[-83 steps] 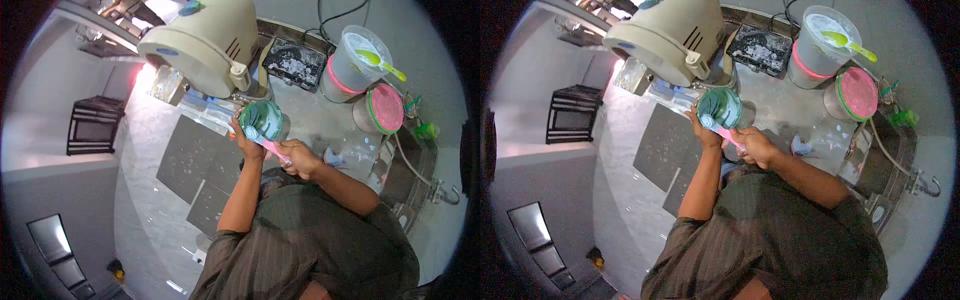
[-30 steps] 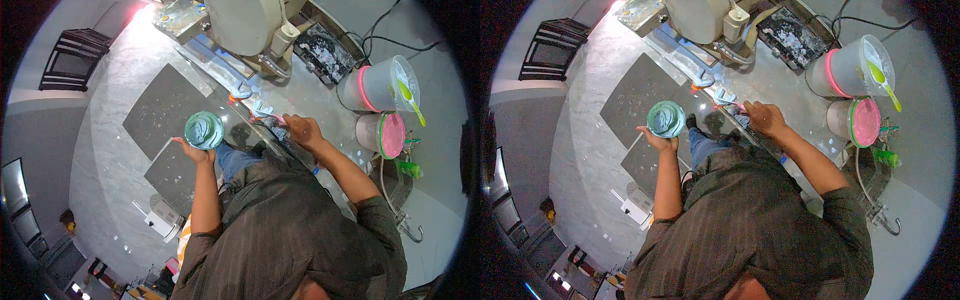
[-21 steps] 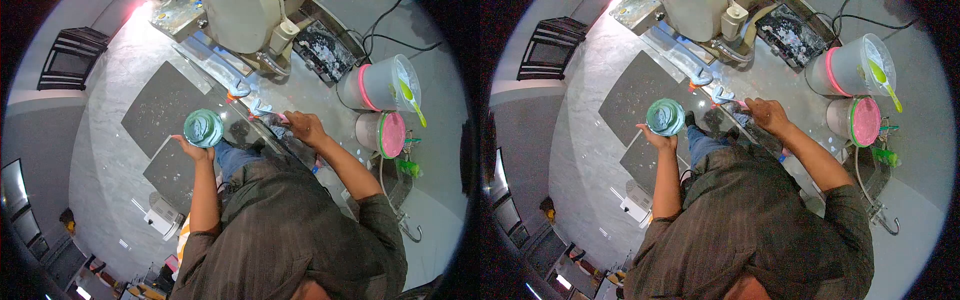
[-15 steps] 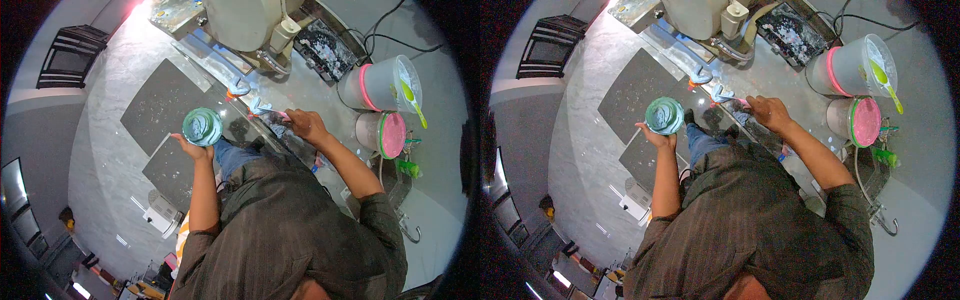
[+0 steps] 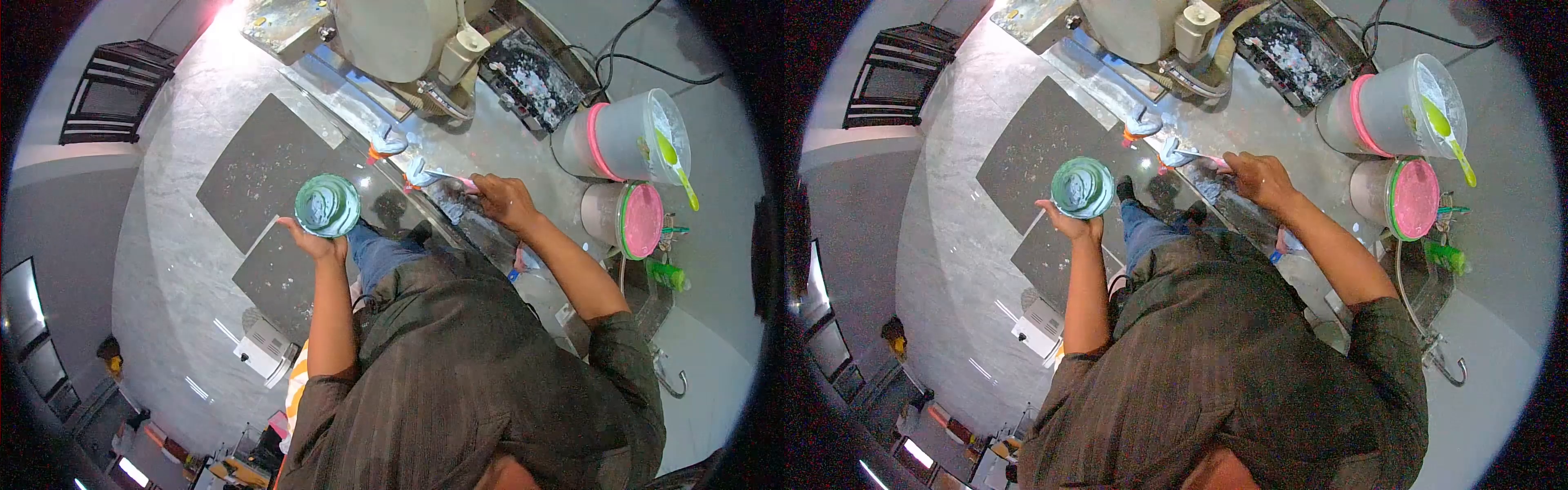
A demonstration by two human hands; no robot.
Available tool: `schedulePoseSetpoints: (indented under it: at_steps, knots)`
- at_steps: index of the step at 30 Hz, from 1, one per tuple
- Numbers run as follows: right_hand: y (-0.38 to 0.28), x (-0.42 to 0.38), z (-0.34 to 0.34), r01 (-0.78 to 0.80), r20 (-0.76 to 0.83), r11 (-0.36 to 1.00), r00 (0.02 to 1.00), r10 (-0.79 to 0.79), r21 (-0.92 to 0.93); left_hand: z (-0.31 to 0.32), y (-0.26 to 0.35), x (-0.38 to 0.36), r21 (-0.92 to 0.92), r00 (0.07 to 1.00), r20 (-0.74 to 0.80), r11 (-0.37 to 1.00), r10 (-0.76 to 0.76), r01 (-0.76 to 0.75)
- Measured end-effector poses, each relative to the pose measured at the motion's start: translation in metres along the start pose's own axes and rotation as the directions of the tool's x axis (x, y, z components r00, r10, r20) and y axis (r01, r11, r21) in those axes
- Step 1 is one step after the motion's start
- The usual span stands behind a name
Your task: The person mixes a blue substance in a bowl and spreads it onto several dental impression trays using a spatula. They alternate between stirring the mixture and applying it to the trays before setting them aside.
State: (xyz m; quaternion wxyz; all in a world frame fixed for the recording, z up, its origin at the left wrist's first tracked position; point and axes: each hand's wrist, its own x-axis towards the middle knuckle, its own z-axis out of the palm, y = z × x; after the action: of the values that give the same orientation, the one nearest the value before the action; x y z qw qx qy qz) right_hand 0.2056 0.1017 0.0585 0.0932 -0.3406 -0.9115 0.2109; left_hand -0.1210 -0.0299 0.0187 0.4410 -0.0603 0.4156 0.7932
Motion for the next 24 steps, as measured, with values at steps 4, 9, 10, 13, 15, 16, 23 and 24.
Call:
schedulePoseSetpoints:
  at_steps: [4,9,10,13,15,16,23,24]
  knots:
    - [0.0023,-0.0019,0.0014,-0.010,0.016,1.000,1.000,0.010,0.016,0.0018,-0.0002,0.0006,0.013,1.000,-0.002,1.000,-0.001,0.001]
    - [0.0008,-0.0030,0.0044,-0.017,-0.017,0.998,1.000,0.018,0.059,-0.0016,-0.0015,0.0035,0.020,1.000,-0.002,1.000,0.017,-0.017]
    - [0.0012,-0.0032,0.0052,-0.033,-0.002,0.999,0.999,0.033,0.041,-0.0021,-0.0015,0.0038,0.014,1.000,0.010,1.000,0.012,-0.012]
    - [0.0048,-0.0027,0.0087,-0.062,0.023,0.998,0.998,0.062,0.002,-0.0011,-0.0013,0.0045,0.001,1.000,0.019,1.000,-0.003,0.003]
    - [0.0081,-0.0021,0.0087,-0.077,0.031,0.997,0.997,0.078,-0.020,0.0010,-0.0011,0.0053,-0.006,1.000,0.019,1.000,-0.014,0.014]
    - [0.0094,-0.0021,0.0084,-0.089,0.057,0.996,0.994,0.089,-0.004,0.0013,-0.0010,0.0049,-0.011,1.000,0.017,1.000,-0.017,0.017]
    - [0.0099,-0.0059,0.0064,-0.136,0.026,0.981,0.991,0.134,0.135,0.0006,-0.0010,0.0066,-0.013,1.000,-0.006,1.000,-0.022,0.022]
    - [0.0090,-0.0060,0.0063,-0.137,0.026,0.981,0.991,0.135,0.136,0.0008,-0.0006,0.0062,-0.011,1.000,-0.006,1.000,-0.023,0.023]
